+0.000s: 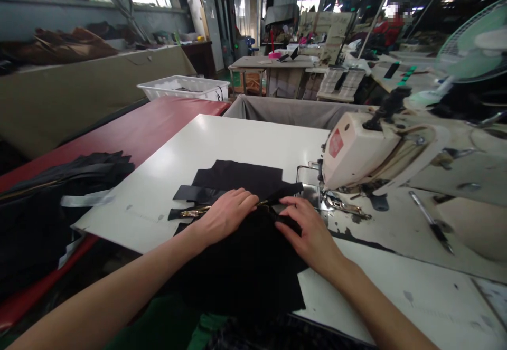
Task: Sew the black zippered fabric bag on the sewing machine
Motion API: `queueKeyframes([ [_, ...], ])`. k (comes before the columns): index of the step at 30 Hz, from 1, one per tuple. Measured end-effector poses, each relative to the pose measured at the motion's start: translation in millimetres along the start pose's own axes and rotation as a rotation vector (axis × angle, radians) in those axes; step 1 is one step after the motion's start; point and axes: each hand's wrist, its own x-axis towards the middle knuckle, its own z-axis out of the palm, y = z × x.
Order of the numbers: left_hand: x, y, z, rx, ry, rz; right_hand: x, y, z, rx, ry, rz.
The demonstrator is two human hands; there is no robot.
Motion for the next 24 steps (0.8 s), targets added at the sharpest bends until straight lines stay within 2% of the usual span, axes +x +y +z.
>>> queueKeyframes([
  [2, -9, 13, -27, -0.039, 0.04, -0.016, -3, -12, -18, 0.061, 0.142, -0.111],
  [4, -16, 26, -67, -0.156, 0.068, -0.034, -4, -31, -41, 0.106, 0.253, -0.195],
  [5, -16, 31, -89, -0.214, 0.036, -0.017, -3, -42, -52, 0.151, 0.265, -0.2],
  [7, -12, 36, -128, -0.278, -0.01, 0.066, 0, -62, -69, 0.364, 0.206, -0.157],
  [9, -2, 34, -149, -0.305, -0.116, 0.117, 4, -72, -70, 0.521, 0.157, -0.081],
  [10, 4, 32, -150, -0.304, -0.164, 0.121, 5, -72, -64, 0.551, 0.161, -0.019],
  [12, 14, 27, -132, -0.29, -0.203, 0.079, 6, -65, -44, 0.533, 0.223, 0.135],
  [15, 21, 27, -79, -0.287, -0.221, -0.053, 0, -45, -11, 0.432, 0.293, 0.251],
  [18, 20, 37, -40, -0.285, -0.149, -0.074, -13, -31, -4, 0.449, 0.288, 0.292],
  [21, 22, 48, -34, -0.325, -0.09, -0.026, -27, -28, -19, 0.571, 0.227, 0.292],
  [24, 28, 55, -43, -0.392, -0.066, 0.027, -34, -30, -32, 0.62, 0.296, 0.303],
])
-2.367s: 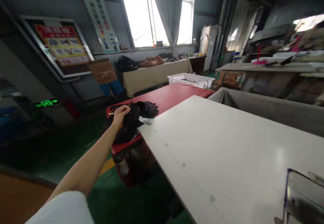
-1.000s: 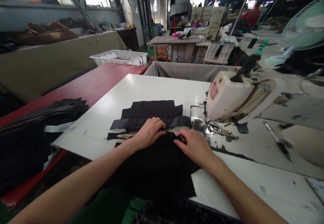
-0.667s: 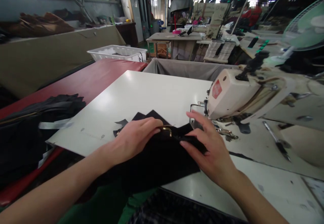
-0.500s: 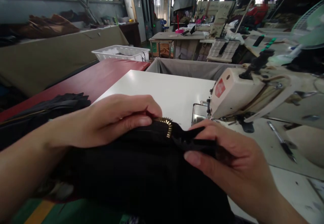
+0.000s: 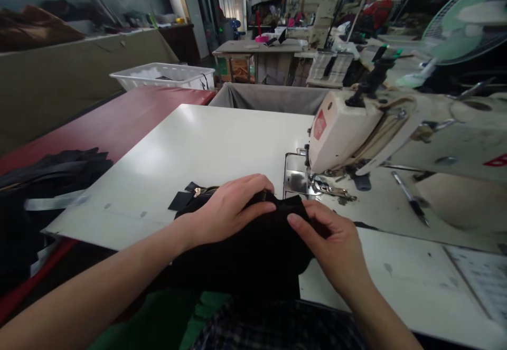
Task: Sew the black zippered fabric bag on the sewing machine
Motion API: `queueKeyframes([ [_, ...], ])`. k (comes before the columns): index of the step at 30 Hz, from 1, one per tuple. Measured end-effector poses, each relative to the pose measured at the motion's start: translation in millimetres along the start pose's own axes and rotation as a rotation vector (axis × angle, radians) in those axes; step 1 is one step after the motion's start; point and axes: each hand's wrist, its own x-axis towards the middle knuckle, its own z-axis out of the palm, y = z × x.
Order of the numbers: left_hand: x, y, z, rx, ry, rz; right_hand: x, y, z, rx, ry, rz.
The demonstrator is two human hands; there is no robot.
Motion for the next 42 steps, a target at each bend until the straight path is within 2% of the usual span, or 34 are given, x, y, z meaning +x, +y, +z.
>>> queueKeyframes([
  [4, 6, 15, -2, -0.083, 0.028, 0.053, -3, -2, 1, -0.048, 0.102, -0.075],
  [7, 9, 22, 4, -0.096, 0.044, 0.012, -5, -1, 3, -0.084, 0.105, -0.115],
  [10, 10, 21, 8, -0.113, 0.068, -0.03, -7, -2, 1, -0.08, 0.1, -0.096],
  [16, 10, 18, 9, -0.194, 0.06, -0.006, -4, -7, -1, 0.08, 0.171, 0.003],
  [23, 9, 16, 12, -0.208, 0.115, -0.109, -4, -7, 3, -0.054, 0.215, -0.066],
  [32, 8, 17, 11, -0.294, 0.106, -0.096, -7, -6, 4, -0.039, 0.209, -0.052],
  [35, 7, 19, 11, -0.282, 0.11, -0.097, -6, -5, 4, 0.121, 0.195, 0.008],
  [38, 8, 21, 12, -0.278, 0.108, -0.104, -4, -5, 1, 0.318, 0.113, 0.139],
  [40, 10, 23, 12, -0.296, 0.101, -0.093, -4, -5, -2, 0.321, 0.065, 0.192],
  [42, 11, 23, 12, -0.311, 0.087, -0.079, -4, -6, -2, 0.271, 0.105, 0.187],
])
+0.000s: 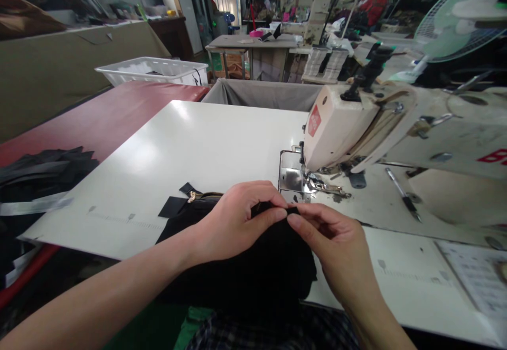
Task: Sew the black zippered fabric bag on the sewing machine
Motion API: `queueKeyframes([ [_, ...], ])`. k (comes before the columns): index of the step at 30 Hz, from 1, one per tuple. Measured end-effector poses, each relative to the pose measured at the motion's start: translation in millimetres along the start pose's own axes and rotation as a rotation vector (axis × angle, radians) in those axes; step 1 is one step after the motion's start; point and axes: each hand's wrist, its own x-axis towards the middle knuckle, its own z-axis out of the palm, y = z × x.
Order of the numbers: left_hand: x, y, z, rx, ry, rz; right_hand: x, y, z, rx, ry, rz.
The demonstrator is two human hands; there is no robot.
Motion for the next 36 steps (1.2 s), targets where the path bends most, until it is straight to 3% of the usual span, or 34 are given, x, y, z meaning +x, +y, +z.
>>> queueKeyframes([
  [4, -1, -1, 3, 0.049, -0.001, 0.035, -3, 0, 1, -0.063, 0.124, -0.083],
  [8, -3, -3, 7, 0.144, 0.04, 0.04, -7, 3, 2, -0.104, 0.111, -0.102],
  [12, -2, -2, 3, 0.133, -0.011, 0.036, -9, 6, -4, -0.134, 0.09, -0.05],
  [17, -4, 3, -10, 0.038, -0.116, 0.159, -1, 1, -10, -0.002, -0.175, 0.026],
  [20, -7, 4, -15, 0.005, -0.155, 0.206, 4, 0, -6, 0.078, -0.443, 0.232],
  [22, -9, 4, -15, -0.008, -0.185, 0.213, 5, 3, -3, 0.168, -0.5, 0.38],
  [25, -11, 3, -15, -0.01, -0.214, 0.197, 6, 11, -2, 0.323, -0.353, 0.517],
  [28, -11, 2, -15, 0.015, -0.216, 0.161, 4, 13, -3, 0.453, -0.199, 0.527],
  [32, -9, -3, -11, 0.021, -0.142, 0.093, -1, 14, 1, 0.502, -0.052, 0.419],
  [36, -8, -9, -2, 0.043, -0.048, 0.02, -9, 21, 6, 0.36, 0.091, 0.266],
])
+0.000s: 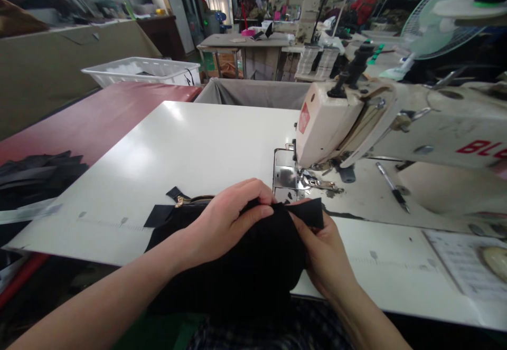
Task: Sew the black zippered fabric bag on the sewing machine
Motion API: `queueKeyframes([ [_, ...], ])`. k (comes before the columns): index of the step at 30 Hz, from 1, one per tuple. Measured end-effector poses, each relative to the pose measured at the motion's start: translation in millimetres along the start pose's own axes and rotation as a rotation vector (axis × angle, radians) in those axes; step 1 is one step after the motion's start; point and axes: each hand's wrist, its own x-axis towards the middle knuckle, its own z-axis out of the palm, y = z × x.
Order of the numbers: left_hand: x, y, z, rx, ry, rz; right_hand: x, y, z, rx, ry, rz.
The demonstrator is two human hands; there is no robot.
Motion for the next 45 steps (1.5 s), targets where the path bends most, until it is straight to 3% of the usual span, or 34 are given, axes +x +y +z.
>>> queueKeyframes([
  [4, 0, -3, 7, 0.121, 0.03, -0.027, -6, 4, -1, -0.101, 0.022, -0.039],
  [10, 1, -2, 12, 0.208, 0.042, -0.013, -11, 0, 0, 0.156, -0.021, 0.168],
  [16, 1, 1, 13, 0.186, 0.036, -0.022, -13, -4, -4, 0.189, -0.002, 0.178],
  [24, 3, 5, 8, 0.109, -0.065, -0.068, -5, -13, -9, -0.227, -0.065, 0.062],
  [33, 1, 3, 10, 0.085, -0.165, -0.084, 2, -26, -26, -0.411, -0.312, 0.098],
  [45, 1, 1, 11, 0.103, -0.217, -0.052, 1, -23, -20, -0.494, -0.343, 0.107],
])
